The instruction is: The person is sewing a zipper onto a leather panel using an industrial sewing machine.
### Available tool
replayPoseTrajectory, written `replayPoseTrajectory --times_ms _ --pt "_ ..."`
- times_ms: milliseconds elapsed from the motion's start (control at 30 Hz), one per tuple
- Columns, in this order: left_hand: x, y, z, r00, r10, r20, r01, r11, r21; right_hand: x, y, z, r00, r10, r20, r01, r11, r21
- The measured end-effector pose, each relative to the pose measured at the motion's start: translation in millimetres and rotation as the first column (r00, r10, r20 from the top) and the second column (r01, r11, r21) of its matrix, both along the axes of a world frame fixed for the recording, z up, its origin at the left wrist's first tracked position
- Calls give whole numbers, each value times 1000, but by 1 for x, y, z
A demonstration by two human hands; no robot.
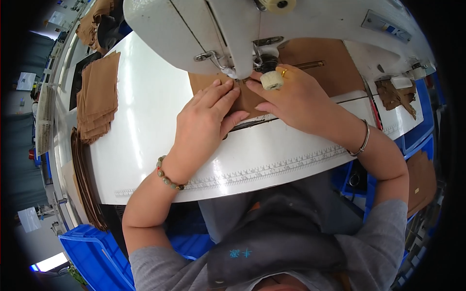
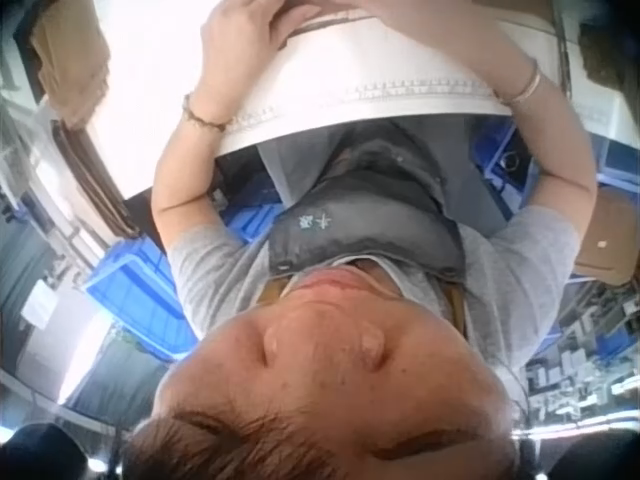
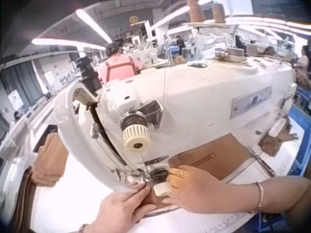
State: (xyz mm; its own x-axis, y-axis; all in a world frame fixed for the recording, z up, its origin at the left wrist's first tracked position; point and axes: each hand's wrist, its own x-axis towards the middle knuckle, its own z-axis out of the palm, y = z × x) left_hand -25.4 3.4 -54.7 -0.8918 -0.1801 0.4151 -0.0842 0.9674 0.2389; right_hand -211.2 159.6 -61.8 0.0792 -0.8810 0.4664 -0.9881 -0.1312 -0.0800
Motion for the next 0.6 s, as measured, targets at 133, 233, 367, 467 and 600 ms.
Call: replayPoseTrajectory --times_ms 133,233,367,467,600 --pt "0 -1 -1 1000 -13 13 13 1000 -24 1 2 -4 1000 -28 8 27 1000 5" --pt "0 -3 -1 1000 -22 3 22 1000 -21 2 2 -3 999 -35 23 35 999 15" --pt "-2 -4 -2 1000 -25 8 25 999 -26 3 1 -3 999 -45 2 45 999 6" --pt "-3 -5 -2 1000 -15 18 15 1000 -15 2 0 -4 999 -38 24 38 999 -5" --pt "-4 -4 -1 1000 -15 12 16 1000 -25 2 0 -6 999 -38 10 38 999 -6"
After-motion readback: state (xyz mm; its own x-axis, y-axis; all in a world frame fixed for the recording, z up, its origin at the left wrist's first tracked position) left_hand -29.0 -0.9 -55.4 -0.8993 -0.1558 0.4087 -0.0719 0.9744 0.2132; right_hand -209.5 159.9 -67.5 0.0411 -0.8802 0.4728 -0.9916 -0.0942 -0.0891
